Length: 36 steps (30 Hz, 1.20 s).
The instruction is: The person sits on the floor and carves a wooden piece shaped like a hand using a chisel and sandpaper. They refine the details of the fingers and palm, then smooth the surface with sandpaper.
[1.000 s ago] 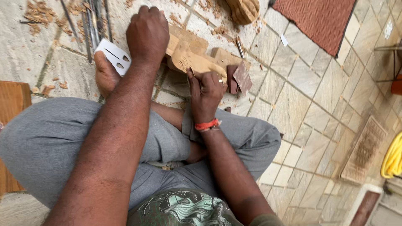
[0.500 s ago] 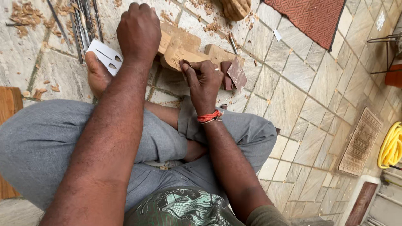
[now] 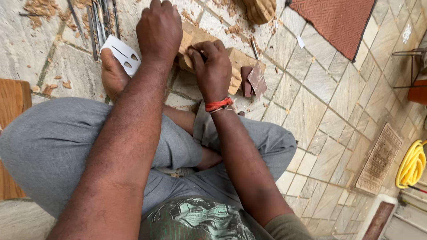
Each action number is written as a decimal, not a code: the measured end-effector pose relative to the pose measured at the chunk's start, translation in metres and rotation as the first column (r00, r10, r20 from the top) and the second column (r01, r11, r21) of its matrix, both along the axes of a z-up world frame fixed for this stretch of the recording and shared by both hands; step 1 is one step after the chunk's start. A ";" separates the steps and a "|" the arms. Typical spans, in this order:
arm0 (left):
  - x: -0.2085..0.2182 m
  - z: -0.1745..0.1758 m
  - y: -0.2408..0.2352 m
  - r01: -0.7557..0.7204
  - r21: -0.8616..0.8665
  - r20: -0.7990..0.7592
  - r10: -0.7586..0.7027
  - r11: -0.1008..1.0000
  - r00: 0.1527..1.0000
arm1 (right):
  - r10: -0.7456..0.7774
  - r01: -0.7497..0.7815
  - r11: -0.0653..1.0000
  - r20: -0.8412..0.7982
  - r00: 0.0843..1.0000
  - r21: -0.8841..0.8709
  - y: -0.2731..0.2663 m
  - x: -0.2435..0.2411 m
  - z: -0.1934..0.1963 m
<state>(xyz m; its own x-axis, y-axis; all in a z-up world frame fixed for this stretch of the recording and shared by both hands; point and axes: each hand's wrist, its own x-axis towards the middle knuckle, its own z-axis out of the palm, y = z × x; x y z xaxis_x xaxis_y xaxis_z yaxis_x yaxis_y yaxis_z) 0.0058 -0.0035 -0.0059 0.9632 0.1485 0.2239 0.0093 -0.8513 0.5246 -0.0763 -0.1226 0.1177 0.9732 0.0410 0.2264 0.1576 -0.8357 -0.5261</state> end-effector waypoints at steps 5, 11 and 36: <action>-0.002 0.009 -0.005 -0.012 -0.035 -0.036 0.011 0.999 0.999 | -0.001 0.000 0.999 0.028 1.000 0.050 -0.003 -0.028 0.013; 0.003 -0.004 -0.001 0.008 -0.025 -0.004 -0.008 1.000 1.000 | 0.198 -0.200 0.979 -0.035 0.979 -0.035 -0.011 0.004 0.012; 0.006 0.001 0.002 0.036 -0.034 -0.025 -0.037 0.999 0.999 | 0.082 -0.082 0.997 -0.069 0.994 0.010 -0.002 0.007 0.004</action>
